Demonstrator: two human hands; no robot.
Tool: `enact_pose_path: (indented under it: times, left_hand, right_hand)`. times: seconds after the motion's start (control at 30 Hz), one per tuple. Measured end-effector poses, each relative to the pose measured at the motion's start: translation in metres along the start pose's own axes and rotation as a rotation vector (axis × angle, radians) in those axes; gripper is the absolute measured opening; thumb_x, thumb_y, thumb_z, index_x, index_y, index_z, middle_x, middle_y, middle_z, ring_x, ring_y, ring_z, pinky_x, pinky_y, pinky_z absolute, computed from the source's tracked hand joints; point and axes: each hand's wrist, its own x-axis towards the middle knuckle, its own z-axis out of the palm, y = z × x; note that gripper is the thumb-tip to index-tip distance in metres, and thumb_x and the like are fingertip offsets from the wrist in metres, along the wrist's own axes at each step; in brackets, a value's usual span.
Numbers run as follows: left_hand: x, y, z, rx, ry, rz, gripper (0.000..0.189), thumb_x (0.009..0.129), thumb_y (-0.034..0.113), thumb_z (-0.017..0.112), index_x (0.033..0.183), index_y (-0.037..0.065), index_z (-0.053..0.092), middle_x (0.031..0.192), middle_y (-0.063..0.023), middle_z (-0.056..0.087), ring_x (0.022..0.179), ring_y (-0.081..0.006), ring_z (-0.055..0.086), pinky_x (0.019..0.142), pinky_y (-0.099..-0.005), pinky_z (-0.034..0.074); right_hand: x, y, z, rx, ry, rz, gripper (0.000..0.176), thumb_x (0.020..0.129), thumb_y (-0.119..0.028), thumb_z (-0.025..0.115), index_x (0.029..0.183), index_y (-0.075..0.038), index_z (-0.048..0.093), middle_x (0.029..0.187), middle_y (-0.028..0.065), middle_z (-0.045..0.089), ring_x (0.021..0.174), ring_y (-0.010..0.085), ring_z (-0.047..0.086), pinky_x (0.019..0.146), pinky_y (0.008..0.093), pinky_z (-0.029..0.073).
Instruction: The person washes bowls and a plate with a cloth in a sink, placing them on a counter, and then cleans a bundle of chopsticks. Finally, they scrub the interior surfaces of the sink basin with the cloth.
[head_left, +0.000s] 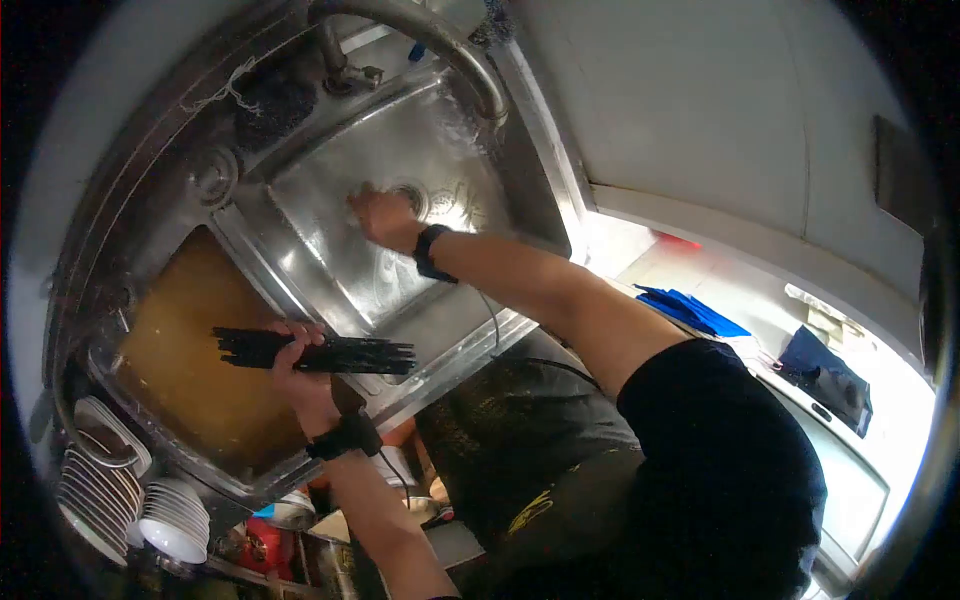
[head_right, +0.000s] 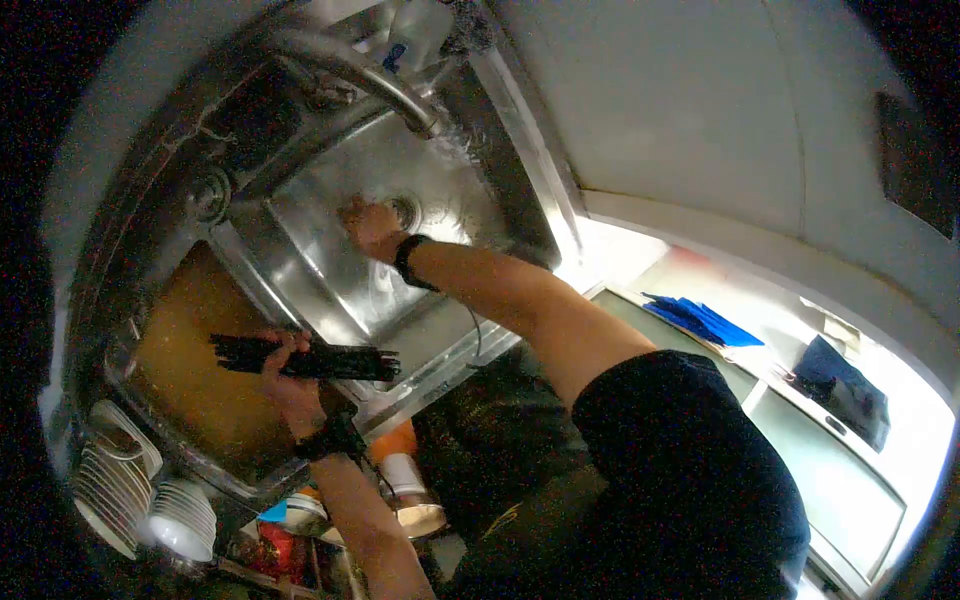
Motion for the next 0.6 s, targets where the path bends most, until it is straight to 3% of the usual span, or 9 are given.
enact_pose_path:
  times: [0.07,0.13,0.2,0.23,0.3,0.33,0.4,0.43,0.6]
  left_hand:
    - [0.002,-0.003,-0.010,-0.003,0.084,-0.062,0.031,0.072,0.003,0.064,0.102,0.008,0.054,0.081,-0.0083,0.057,0.076,-0.0248,0.059,0.093,-0.0460,0.049]
    - [0.002,-0.002,-0.011,-0.015,0.076,-0.085,0.031,0.072,0.003,0.063,0.101,0.008,0.054,0.081,-0.0081,0.057,0.076,-0.0246,0.059,0.093,-0.0457,0.049]
    - [0.006,-0.002,-0.004,-0.051,-0.027,-0.057,0.031,0.072,0.002,0.063,0.101,0.008,0.054,0.081,-0.0079,0.057,0.076,-0.0242,0.059,0.094,-0.0454,0.049]
    - [0.002,0.002,0.007,-0.021,0.084,-0.088,0.029,0.073,0.002,0.063,0.099,0.009,0.054,0.082,-0.0078,0.058,0.076,-0.0235,0.059,0.093,-0.0448,0.049]
    - [0.000,0.005,0.017,-0.001,0.067,-0.077,0.028,0.073,0.001,0.062,0.099,0.009,0.054,0.082,-0.0078,0.058,0.076,-0.0235,0.058,0.092,-0.0453,0.049]
    - [0.001,0.006,0.018,0.007,0.058,-0.063,0.028,0.073,0.001,0.062,0.098,0.009,0.055,0.083,-0.0078,0.058,0.076,-0.0235,0.058,0.092,-0.0455,0.050]
    - [0.000,0.007,0.015,-0.019,0.006,-0.048,0.027,0.073,0.000,0.062,0.098,0.009,0.055,0.082,-0.0076,0.058,0.076,-0.0238,0.058,0.092,-0.0447,0.050]
    - [0.000,0.007,0.013,-0.032,-0.016,-0.040,0.027,0.073,-0.001,0.062,0.097,0.009,0.055,0.082,-0.0075,0.058,0.076,-0.0239,0.058,0.092,-0.0443,0.050]
    - [0.002,0.002,0.003,-0.042,0.062,-0.093,0.028,0.073,0.000,0.062,0.099,0.008,0.056,0.083,-0.0076,0.058,0.076,-0.0244,0.058,0.091,-0.0429,0.048]
  right_hand:
    - [0.014,-0.030,0.036,-0.002,0.103,-0.127,0.038,0.085,-0.014,0.056,0.122,-0.003,0.059,0.120,0.0239,0.061,0.086,0.0355,0.068,0.074,0.0468,0.056]
    - [0.025,-0.067,0.056,0.204,-0.240,0.059,0.038,0.086,-0.012,0.052,0.123,-0.008,0.059,0.117,0.0227,0.063,0.088,0.0366,0.068,0.076,0.0489,0.055]
    - [0.034,-0.053,0.088,0.152,0.010,0.015,0.037,0.086,-0.012,0.050,0.121,-0.009,0.060,0.108,0.0211,0.067,0.085,0.0363,0.069,0.074,0.0491,0.055]
    - [0.028,-0.052,0.087,0.129,0.123,-0.001,0.036,0.086,-0.011,0.049,0.120,-0.009,0.060,0.103,0.0203,0.068,0.084,0.0361,0.069,0.074,0.0492,0.055]
    - [0.027,-0.006,0.041,0.230,0.045,0.063,0.041,0.094,-0.022,0.043,0.131,-0.010,0.056,0.104,0.0274,0.065,0.082,0.0381,0.070,0.070,0.0509,0.056]
    - [0.021,0.007,-0.003,0.152,-0.056,0.201,0.038,0.095,-0.028,0.045,0.123,-0.009,0.062,0.107,0.0252,0.066,0.086,0.0391,0.069,0.074,0.0529,0.056]
    - [0.016,0.033,-0.047,0.097,0.055,0.154,0.031,0.094,-0.026,0.051,0.113,-0.010,0.069,0.109,0.0248,0.065,0.085,0.0423,0.067,0.078,0.0504,0.056]
    - [0.026,0.051,-0.048,-0.041,0.071,0.013,0.031,0.090,-0.022,0.054,0.114,-0.009,0.069,0.111,0.0252,0.065,0.092,0.0395,0.067,0.080,0.0486,0.056]
    - [0.096,0.039,-0.043,-0.053,0.110,0.090,0.022,0.085,-0.020,0.059,0.100,-0.008,0.069,0.100,0.0179,0.064,0.087,0.0347,0.066,0.072,0.0469,0.055]
